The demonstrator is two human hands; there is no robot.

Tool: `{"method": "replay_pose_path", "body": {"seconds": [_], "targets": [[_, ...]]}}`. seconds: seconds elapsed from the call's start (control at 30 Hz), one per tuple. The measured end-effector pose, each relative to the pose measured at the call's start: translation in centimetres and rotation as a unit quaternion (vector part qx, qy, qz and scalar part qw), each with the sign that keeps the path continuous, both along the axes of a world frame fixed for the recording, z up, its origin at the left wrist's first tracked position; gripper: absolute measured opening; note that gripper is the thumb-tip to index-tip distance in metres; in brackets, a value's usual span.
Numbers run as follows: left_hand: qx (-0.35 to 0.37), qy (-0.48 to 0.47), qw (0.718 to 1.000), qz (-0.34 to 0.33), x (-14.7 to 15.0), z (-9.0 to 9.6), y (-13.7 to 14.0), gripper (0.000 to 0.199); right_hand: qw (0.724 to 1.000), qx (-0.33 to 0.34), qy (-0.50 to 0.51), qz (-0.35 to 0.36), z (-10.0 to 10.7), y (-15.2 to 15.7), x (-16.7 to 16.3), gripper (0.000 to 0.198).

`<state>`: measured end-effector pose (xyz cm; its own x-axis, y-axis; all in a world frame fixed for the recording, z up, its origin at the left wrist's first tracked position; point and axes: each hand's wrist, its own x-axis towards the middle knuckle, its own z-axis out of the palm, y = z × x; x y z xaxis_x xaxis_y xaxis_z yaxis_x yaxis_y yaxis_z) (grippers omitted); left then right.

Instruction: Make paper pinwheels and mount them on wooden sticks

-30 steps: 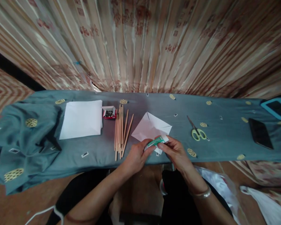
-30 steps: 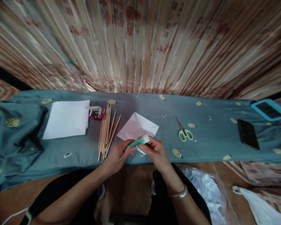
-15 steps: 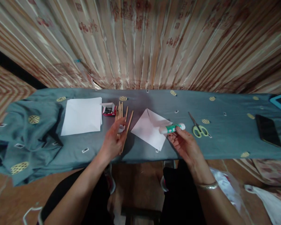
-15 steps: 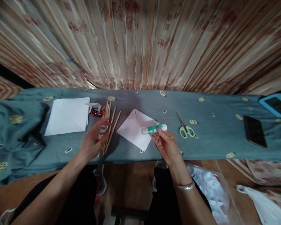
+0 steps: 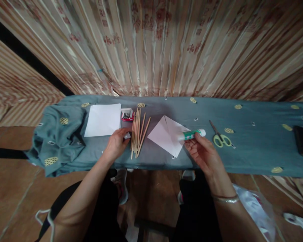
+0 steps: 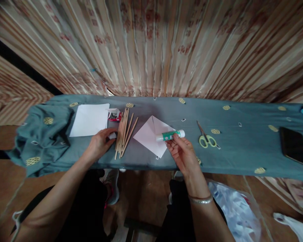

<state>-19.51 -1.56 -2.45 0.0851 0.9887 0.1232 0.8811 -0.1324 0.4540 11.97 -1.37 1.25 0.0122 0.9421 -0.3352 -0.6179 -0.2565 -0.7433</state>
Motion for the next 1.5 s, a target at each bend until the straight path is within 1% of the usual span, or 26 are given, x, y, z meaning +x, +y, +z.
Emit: {"method": "replay_pose_path", "body": {"seconds": [0.1, 0.23, 0.3, 0.43, 0.5, 0.57, 0.63, 0.7, 0.77, 0.83, 0.9, 0.93, 1.0, 1.07, 1.13, 1.2, 1.3, 1.5], "targets": [[-0.003, 0.015, 1.0, 0.021, -0.3, 0.1, 0.0, 0.039, 1.0, 0.016, -0.011, 0.0, 0.1, 0.2, 0.2, 0.026], [-0.009, 0.027, 0.999, 0.025, -0.3, 0.5, 0.2, 0.037, 1.0, 0.023, -0.016, -0.008, 0.2, 0.5, 0.4, 0.025], [-0.019, 0.018, 0.999, 0.039, -0.2, 0.8, 0.3, 0.035, 1.0, 0.022, -0.018, -0.013, 0.2, 0.7, 0.6, 0.025], [-0.053, -0.028, 0.994, 0.09, -0.4, 1.5, 0.2, 0.031, 0.999, 0.022, -0.013, -0.022, 0.3, 0.8, 0.7, 0.026], [-0.041, -0.037, 0.994, 0.097, -0.4, 1.8, 0.2, 0.032, 1.0, 0.023, -0.011, -0.018, 0.3, 0.7, 0.7, 0.026], [-0.002, -0.023, 0.996, 0.086, -0.4, 1.9, 0.2, 0.031, 0.999, 0.025, -0.016, -0.014, 0.4, 0.6, 0.5, 0.025], [0.029, 0.005, 0.998, 0.059, -0.3, 1.8, 0.5, 0.028, 0.999, 0.03, -0.028, -0.017, 0.4, 0.5, 0.4, 0.025], [0.027, 0.027, 0.999, 0.024, -0.2, 1.6, 0.8, 0.028, 0.998, 0.033, -0.048, -0.027, 0.4, 0.6, 0.5, 0.026], [0.023, 0.03, 0.999, 0.001, 0.2, 1.6, 1.1, 0.031, 0.995, 0.039, -0.085, -0.046, 0.3, 0.7, 0.7, 0.028], [0.058, 0.018, 0.998, -0.009, 0.9, 1.7, 1.2, 0.038, 0.985, 0.056, -0.149, -0.07, 0.1, 0.9, 1.0, 0.03], [0.118, -0.007, 0.993, -0.026, 2.3, 1.8, 1.0, 0.043, 0.965, 0.086, -0.228, -0.093, -0.3, 1.0, 1.1, 0.03], [0.143, -0.023, 0.989, -0.039, 3.4, 1.8, 0.8, 0.041, 0.954, 0.102, -0.264, -0.097, -0.5, 1.1, 1.1, 0.03], [0.158, -0.049, 0.981, -0.103, 5.9, 1.4, 0.4, 0.033, 0.937, 0.127, -0.314, -0.089, -1.0, 1.2, 1.1, 0.03], [0.131, -0.055, 0.972, -0.187, 8.6, 0.6, 0.2, 0.034, 0.923, 0.141, -0.351, -0.068, -1.5, 1.5, 0.9, 0.027], [0.101, -0.043, 0.97, -0.216, 10.8, -0.4, 0.1, 0.039, 0.905, 0.148, -0.397, -0.041, -2.0, 1.7, 0.7, 0.024], [0.077, -0.025, 0.972, -0.22, 12.2, -1.2, 0.3, 0.044, 0.881, 0.152, -0.448, -0.016, -2.3, 2.1, 0.5, 0.021], [0.046, -0.014, 0.974, -0.222, 12.9, -2.0, 0.7, 0.049, 0.856, 0.155, -0.493, 0.003, -2.4, 2.7, 0.1, 0.019], [0.026, -0.008, 0.973, -0.228, 13.0, -2.5, 0.8, 0.052, 0.837, 0.157, -0.523, 0.025, -2.5, 3.6, -0.6, 0.02]]}}
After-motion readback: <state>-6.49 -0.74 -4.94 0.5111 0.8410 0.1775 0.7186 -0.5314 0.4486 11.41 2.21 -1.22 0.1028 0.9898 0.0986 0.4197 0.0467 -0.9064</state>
